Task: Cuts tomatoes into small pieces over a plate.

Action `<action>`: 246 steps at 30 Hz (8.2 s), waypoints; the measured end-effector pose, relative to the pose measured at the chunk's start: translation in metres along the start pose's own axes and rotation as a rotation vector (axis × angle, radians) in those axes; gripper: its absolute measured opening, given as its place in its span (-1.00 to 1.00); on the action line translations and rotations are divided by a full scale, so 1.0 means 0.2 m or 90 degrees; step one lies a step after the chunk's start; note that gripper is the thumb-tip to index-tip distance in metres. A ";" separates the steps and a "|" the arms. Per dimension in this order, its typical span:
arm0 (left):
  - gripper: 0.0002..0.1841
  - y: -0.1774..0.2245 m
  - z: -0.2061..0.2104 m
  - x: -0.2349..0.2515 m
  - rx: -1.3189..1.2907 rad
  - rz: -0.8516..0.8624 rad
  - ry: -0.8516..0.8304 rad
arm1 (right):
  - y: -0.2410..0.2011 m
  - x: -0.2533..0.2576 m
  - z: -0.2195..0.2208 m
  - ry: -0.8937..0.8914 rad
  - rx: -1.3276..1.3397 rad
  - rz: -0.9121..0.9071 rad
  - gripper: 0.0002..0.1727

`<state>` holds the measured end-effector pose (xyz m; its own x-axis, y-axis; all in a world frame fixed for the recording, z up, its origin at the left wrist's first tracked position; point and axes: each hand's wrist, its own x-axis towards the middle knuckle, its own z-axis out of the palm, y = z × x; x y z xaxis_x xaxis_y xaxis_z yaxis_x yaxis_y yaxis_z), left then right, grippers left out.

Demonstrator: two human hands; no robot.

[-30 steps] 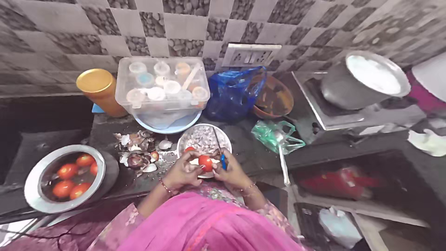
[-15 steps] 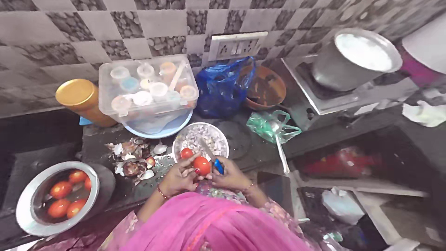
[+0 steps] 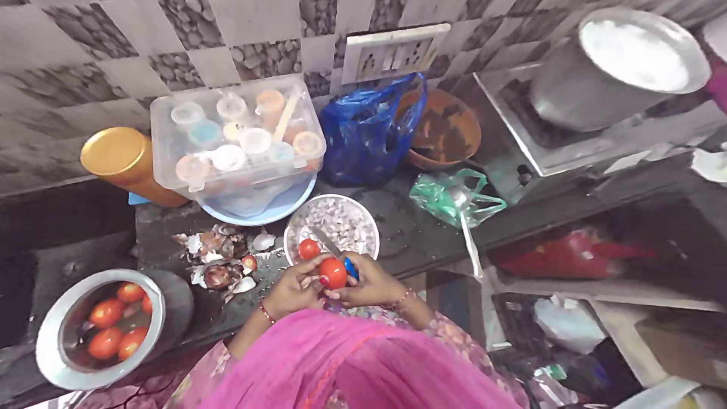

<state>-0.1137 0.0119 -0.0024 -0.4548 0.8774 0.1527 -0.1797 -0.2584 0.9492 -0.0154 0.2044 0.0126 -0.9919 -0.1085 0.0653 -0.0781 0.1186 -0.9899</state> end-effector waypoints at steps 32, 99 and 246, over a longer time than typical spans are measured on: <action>-0.76 -0.08 0.08 -0.04 -0.236 -0.204 0.054 | 0.11 -0.10 0.11 0.082 -0.134 0.086 -0.58; -0.72 -0.12 0.03 -0.11 -0.196 -0.225 0.083 | 0.10 -0.09 0.15 0.018 -0.158 0.202 -0.56; -0.61 -0.24 0.33 0.11 -0.092 -0.210 0.311 | 0.17 -0.13 -0.20 -0.011 -0.073 0.350 -0.49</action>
<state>-0.0572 0.0696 -0.0272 -0.6960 0.6427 -0.3202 -0.4812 -0.0866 0.8723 0.0039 0.2503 -0.0184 -0.8881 -0.0160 -0.4594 0.4388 0.2679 -0.8577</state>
